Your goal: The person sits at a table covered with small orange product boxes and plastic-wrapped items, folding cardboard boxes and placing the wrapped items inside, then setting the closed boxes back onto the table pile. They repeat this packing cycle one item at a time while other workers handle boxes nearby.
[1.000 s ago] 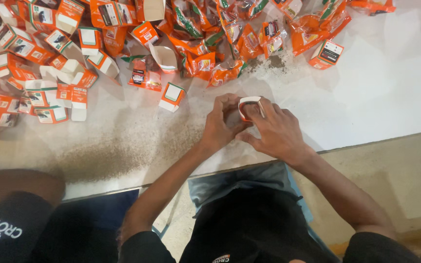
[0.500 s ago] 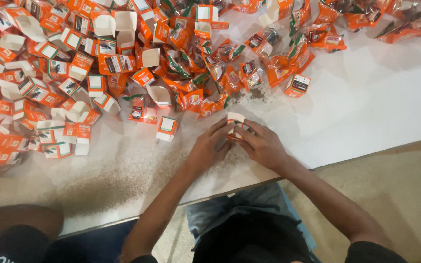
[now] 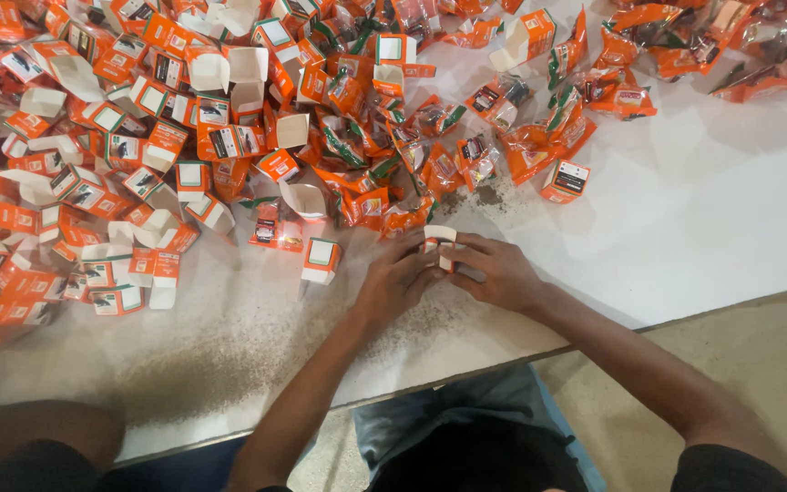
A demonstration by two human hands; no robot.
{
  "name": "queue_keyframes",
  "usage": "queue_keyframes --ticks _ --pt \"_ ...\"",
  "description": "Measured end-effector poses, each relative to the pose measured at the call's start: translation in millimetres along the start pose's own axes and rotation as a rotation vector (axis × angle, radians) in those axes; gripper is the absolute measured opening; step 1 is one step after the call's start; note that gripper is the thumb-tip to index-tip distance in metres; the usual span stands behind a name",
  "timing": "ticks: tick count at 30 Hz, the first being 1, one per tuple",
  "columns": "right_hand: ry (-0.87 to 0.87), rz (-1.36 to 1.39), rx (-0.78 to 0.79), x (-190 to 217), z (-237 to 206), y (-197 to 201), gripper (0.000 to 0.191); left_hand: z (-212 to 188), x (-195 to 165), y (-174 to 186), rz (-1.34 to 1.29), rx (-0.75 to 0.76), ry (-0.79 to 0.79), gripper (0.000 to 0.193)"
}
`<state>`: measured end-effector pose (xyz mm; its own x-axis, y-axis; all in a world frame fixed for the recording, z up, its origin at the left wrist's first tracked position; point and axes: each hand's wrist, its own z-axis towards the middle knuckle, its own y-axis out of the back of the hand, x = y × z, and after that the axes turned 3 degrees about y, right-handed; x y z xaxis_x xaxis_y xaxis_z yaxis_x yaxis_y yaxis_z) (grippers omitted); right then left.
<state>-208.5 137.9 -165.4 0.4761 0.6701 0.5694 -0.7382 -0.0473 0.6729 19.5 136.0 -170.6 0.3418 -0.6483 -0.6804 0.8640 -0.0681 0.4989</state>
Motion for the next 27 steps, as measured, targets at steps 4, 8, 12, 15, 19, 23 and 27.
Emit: queue_keyframes --ticks 4,8,12,15,19,23,27 --pt "0.122 -0.027 -0.011 -15.8 25.4 -4.7 0.041 3.6 13.6 0.8 -0.044 -0.08 0.089 0.026" --pt "0.237 0.033 -0.026 -25.9 40.4 -7.8 0.027 6.9 24.8 9.8 0.054 -0.107 0.085 0.028" --pt "0.248 0.063 -0.03 -27.6 40.6 -9.6 0.025 5.3 24.1 16.1 0.023 -0.051 0.185 0.044" --pt "0.198 0.08 -0.023 -23.4 37.3 -8.2 0.029 5.0 21.4 17.9 0.075 -0.037 0.06 0.039" --pt "0.072 0.223 0.013 -10.5 32.3 -0.3 0.032 3.6 14.1 17.6 0.081 -0.021 0.037 0.025" --pt "0.1 0.209 0.045 2.3 28.8 3.9 0.037 3.7 6.4 21.6 0.057 -0.021 0.014 0.026" --pt "0.037 0.142 0.056 6.6 26.2 -1.4 0.039 1.9 1.2 29.4 0.077 -0.022 -0.052 0.027"
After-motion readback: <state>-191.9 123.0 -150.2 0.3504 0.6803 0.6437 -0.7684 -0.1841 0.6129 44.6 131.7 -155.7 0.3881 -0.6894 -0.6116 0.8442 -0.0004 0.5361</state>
